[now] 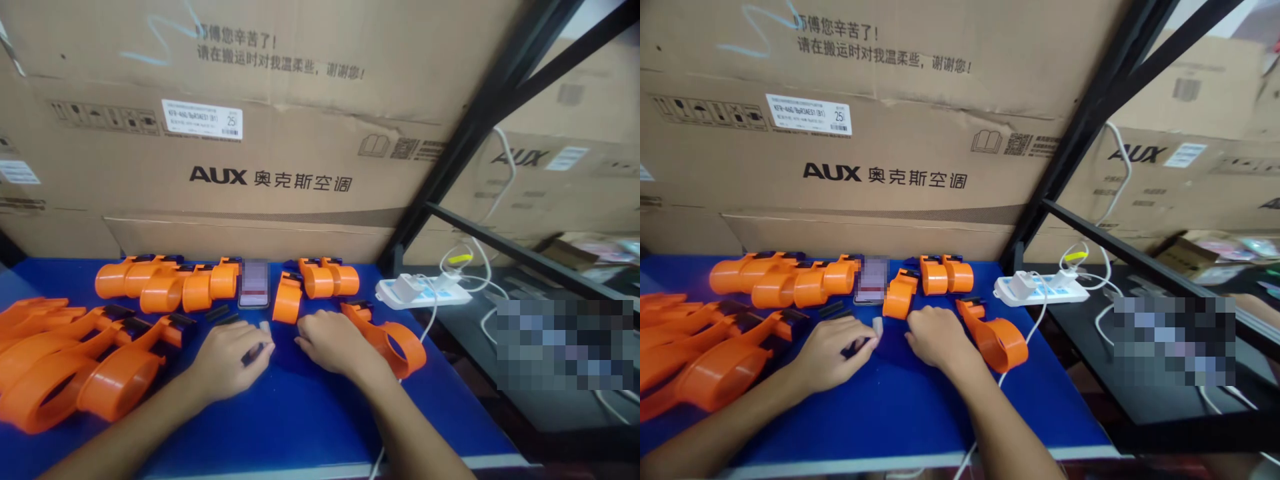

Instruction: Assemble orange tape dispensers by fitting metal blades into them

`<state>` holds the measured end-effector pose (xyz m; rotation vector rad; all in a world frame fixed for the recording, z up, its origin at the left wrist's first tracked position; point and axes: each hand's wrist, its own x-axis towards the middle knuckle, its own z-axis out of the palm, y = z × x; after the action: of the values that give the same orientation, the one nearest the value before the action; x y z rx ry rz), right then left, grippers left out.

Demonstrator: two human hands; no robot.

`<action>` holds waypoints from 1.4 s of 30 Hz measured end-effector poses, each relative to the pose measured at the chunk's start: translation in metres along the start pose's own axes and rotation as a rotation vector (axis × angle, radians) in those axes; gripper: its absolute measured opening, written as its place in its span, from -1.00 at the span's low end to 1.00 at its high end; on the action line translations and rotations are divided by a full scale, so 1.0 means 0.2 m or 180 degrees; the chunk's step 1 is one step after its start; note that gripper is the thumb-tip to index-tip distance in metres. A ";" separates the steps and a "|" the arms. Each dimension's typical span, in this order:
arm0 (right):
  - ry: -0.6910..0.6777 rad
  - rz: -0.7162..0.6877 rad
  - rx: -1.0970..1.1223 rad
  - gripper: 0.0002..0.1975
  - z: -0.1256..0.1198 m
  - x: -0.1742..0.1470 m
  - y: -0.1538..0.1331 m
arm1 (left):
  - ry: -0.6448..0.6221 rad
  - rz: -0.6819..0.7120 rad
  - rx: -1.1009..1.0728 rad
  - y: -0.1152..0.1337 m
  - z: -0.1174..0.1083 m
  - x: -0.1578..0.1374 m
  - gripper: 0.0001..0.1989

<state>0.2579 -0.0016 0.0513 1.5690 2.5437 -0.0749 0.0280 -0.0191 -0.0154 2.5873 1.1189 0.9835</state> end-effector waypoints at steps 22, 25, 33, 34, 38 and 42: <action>-0.0118 -0.0114 0.0285 -0.83 0.00 0.01 0.01 | 0.0191 -0.0079 -0.0199 0.05 0.02 -0.06 -0.86; -0.0133 -0.0197 0.0318 -0.80 0.00 0.03 0.02 | 0.0223 -0.0104 -0.0049 0.09 -0.03 -0.07 -0.87; -0.0244 -0.0214 0.0296 -0.70 -0.01 0.04 -0.01 | 0.0430 -0.0728 0.1064 0.04 -0.55 -0.19 -0.73; -0.0249 -0.0231 0.0293 -0.69 -0.01 0.04 -0.01 | 0.0496 -0.1011 0.1243 -0.02 -0.67 -0.22 -0.68; -0.0243 -0.0249 0.0282 -0.66 0.01 0.05 0.00 | 0.0418 -0.2272 0.1813 -0.36 -1.14 -0.40 -0.46; -0.0242 -0.0238 0.0266 -0.63 0.03 0.06 0.01 | -0.0132 -0.3126 0.1567 -0.68 -1.40 -0.64 -0.30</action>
<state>0.2555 0.0091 0.0435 1.4688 2.5706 -0.2480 -0.2922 -0.0426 0.0836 1.8156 2.4650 0.4306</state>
